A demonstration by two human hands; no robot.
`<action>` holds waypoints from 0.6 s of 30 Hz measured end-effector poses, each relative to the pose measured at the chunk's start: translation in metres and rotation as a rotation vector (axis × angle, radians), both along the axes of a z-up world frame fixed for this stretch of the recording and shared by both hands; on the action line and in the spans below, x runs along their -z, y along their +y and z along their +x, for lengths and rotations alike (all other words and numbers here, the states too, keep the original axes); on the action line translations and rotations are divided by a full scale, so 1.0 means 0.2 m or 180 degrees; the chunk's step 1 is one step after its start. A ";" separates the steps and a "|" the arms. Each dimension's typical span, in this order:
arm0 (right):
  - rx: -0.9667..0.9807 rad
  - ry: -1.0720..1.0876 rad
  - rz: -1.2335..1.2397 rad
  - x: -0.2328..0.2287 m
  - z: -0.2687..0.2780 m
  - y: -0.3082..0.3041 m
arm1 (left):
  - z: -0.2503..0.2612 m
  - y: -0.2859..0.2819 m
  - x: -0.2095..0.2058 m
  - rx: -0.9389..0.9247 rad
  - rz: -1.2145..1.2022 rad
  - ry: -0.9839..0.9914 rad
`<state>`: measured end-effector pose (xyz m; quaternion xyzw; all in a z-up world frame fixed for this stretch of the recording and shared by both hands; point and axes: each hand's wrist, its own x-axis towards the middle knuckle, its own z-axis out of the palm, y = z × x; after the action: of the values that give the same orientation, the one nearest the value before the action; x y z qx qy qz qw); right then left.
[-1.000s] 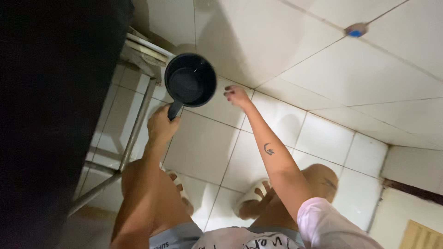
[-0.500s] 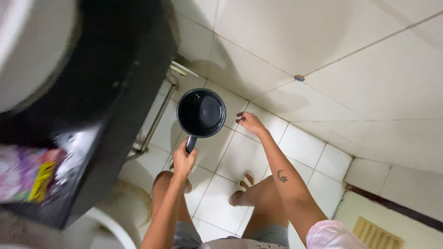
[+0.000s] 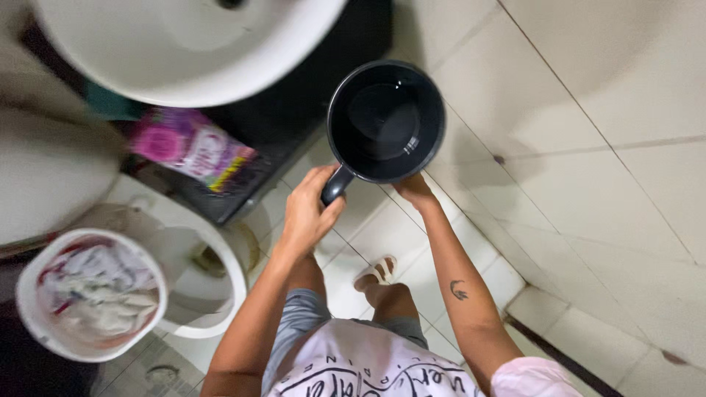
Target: The person moves a bucket, pours liquid from a pump bottle into a tub of water, and opens a packet of detergent.
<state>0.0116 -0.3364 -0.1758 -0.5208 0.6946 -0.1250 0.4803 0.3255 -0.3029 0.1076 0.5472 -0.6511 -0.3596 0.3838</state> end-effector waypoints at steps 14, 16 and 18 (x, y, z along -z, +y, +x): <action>-0.1330 -0.0780 -0.2033 -0.47 1.61 -0.40 | 1.15 0.38 -0.44 -0.2334 0.0178 0.0612; -0.1322 -0.0916 -0.1960 -0.40 1.70 -0.46 | 1.25 0.40 -0.44 -0.2707 0.0412 0.0711; -0.1109 -0.1183 -0.0658 -0.34 1.76 -0.47 | 1.34 0.44 -0.44 -0.3068 0.0811 0.0649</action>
<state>0.3635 -0.4313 -0.1079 -0.6468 0.4781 -0.2041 0.5580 0.5942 -0.2152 0.1964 0.7900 -0.2349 -0.2699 0.4980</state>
